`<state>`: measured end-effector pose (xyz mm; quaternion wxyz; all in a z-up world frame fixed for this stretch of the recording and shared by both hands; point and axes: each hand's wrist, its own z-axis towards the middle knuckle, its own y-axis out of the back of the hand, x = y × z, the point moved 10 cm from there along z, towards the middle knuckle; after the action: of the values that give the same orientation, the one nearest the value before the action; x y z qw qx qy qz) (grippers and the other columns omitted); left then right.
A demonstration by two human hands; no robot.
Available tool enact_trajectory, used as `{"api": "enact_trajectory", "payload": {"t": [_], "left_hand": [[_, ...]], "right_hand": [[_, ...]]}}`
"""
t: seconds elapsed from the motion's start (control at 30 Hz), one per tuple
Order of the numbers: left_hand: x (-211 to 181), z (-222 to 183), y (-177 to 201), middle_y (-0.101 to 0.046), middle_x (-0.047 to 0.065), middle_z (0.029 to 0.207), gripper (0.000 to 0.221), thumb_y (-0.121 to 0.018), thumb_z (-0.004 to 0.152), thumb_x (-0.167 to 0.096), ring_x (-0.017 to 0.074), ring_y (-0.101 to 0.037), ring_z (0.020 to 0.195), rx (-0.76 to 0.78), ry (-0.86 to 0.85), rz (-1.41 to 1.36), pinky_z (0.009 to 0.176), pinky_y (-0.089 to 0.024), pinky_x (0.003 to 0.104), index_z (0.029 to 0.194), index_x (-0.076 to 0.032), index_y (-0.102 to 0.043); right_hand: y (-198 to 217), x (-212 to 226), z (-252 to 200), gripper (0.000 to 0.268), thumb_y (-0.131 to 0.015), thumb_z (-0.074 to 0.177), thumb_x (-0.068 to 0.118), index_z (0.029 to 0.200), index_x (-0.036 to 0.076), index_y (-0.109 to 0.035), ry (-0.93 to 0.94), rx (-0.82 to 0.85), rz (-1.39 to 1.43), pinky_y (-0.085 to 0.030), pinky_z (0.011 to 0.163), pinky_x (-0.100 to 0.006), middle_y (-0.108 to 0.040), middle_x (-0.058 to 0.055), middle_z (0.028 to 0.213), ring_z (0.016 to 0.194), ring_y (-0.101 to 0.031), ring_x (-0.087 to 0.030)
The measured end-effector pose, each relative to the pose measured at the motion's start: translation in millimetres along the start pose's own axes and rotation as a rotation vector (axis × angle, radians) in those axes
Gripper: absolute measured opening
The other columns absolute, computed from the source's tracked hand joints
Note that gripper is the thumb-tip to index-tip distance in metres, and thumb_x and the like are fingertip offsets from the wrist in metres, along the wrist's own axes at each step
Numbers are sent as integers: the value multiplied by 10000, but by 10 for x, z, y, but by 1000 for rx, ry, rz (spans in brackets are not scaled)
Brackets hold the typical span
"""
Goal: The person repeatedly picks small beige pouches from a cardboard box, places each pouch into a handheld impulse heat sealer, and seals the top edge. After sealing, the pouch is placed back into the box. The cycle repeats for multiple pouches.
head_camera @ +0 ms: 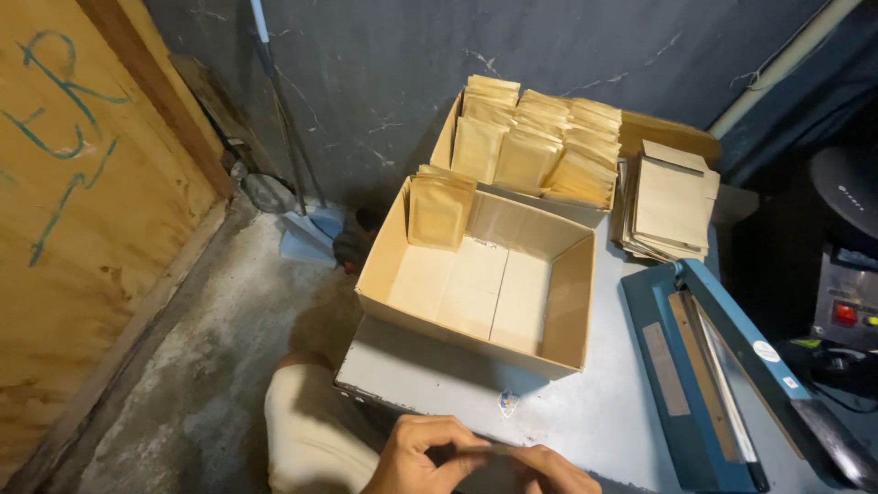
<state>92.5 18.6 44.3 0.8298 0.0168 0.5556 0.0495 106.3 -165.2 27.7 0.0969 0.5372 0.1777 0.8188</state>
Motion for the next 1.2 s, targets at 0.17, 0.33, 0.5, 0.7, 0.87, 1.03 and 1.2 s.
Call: {"api": "enact_trajectory", "payload": {"t": [0.17, 0.33, 0.5, 0.7, 0.87, 1.03, 1.2], "left_hand": [[-287, 70, 211, -818, 105, 840, 322, -716, 658, 126, 150, -746, 679, 37, -138, 120, 568, -521, 240, 916, -41, -813], [-578, 318, 811, -819, 57, 788, 81, -817, 789, -39, 152, -774, 685, -235, -145, 239, 665, -606, 250, 861, -76, -816], [-658, 795, 1372, -745, -2, 605, 71, -734, 857, -106, 71, -691, 531, -437, 1, 493, 524, -539, 226, 919, -113, -768], [-334, 1878, 1312, -774, 31, 795, 176, -762, 889, -228, 110, -660, 670, -202, -116, 668, 600, -508, 321, 847, -65, -712], [494, 2367, 1262, -759, 77, 841, 123, -783, 858, -221, 234, -683, 746, 13, 142, 777, 688, -472, 386, 874, -112, -727], [971, 2562, 1295, -706, 127, 704, 176, -693, 781, -67, 334, -676, 695, 110, 109, 957, 631, -438, 459, 658, -66, -568], [980, 2567, 1130, -764, 150, 968, 473, -574, 722, 47, 444, -703, 931, 190, 36, 1121, 765, -550, 556, 1107, -196, -701]], "right_hand": [[-180, -492, -39, 288, -637, 919, 413, 1014, 265, -866, -7, 280, -62, -583, 657, -187, -868, 87, 830, 737, -804, -34], [0, -672, 20, 257, -709, 845, 371, 992, 232, -868, -392, -9, -72, -647, 681, -175, -951, 98, 779, 710, -894, -32], [30, -706, 152, 160, -672, 910, 317, 1010, 251, -778, -156, -202, -287, -561, 712, -182, -845, 137, 781, 643, -751, 0], [-195, -996, 36, 124, -690, 888, 263, 915, 259, -811, -54, -312, -341, -556, 650, -184, -806, 88, 777, 664, -744, -38], [-405, -1761, -93, 151, -665, 893, 301, 972, 256, -785, 25, -223, -365, -572, 652, -258, -802, 13, 806, 670, -749, -125], [-960, -3898, -331, 316, -612, 817, 536, 970, 397, -852, -395, 229, -418, -588, 597, -234, -840, 77, 705, 594, -783, -72], [-925, -3863, -372, 308, -663, 810, 484, 1011, 353, -857, -506, 214, -413, -659, 766, -174, -887, 91, 887, 798, -868, -55]]}}
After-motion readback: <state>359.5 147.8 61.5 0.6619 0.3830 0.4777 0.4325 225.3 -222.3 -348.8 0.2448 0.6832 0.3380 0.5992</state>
